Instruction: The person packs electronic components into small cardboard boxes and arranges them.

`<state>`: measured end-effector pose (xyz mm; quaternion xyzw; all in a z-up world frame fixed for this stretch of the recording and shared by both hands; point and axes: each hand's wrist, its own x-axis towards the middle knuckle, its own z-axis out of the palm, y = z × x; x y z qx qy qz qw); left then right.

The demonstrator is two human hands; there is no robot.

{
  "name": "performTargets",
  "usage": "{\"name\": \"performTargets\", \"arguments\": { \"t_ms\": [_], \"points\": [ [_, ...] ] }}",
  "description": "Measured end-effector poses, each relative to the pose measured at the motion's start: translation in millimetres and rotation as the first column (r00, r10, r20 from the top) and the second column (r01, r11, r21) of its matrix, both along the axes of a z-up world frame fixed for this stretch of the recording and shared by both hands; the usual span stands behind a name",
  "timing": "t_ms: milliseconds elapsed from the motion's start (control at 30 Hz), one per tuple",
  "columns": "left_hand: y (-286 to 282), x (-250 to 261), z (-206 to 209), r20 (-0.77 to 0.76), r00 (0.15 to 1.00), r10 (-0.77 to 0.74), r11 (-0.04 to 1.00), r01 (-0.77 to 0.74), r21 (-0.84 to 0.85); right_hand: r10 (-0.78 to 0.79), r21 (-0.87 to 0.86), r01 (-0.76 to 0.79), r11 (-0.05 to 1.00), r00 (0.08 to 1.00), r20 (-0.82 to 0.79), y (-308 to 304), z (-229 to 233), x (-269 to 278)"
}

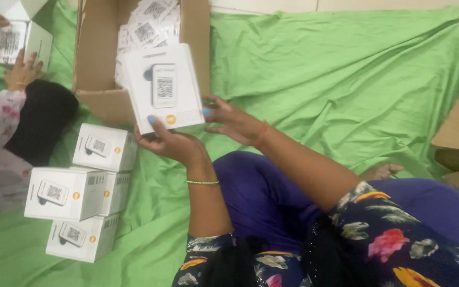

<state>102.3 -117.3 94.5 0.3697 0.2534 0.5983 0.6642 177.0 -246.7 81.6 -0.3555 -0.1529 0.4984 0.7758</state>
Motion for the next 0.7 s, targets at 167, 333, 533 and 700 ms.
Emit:
{"name": "performTargets", "arguments": {
  "t_ms": [167,333,533,700],
  "points": [
    [-85.0,54.1,18.5,0.175,0.858,-0.483,0.863,0.500,-0.071,-0.390,-0.076,0.387,0.919,0.920,-0.033,-153.0,40.7,39.8],
    [-163.5,91.6,-2.2,-0.040,0.576,-0.817,0.577,0.813,-0.074,-0.559,-0.101,0.557,0.824,0.829,0.014,-276.0,36.6,46.8],
    [-201.1,117.2,-69.7,-0.269,0.258,-0.928,0.301,0.945,-0.128,-0.542,-0.281,0.543,0.792,0.836,0.086,-304.1,-8.5,51.0],
    [-207.3,109.3,-82.1,-0.338,0.029,-0.941,0.228,0.792,-0.567,-0.662,-0.456,0.584,0.672,0.750,-0.015,-283.9,-42.0,75.7]
  ]
}}
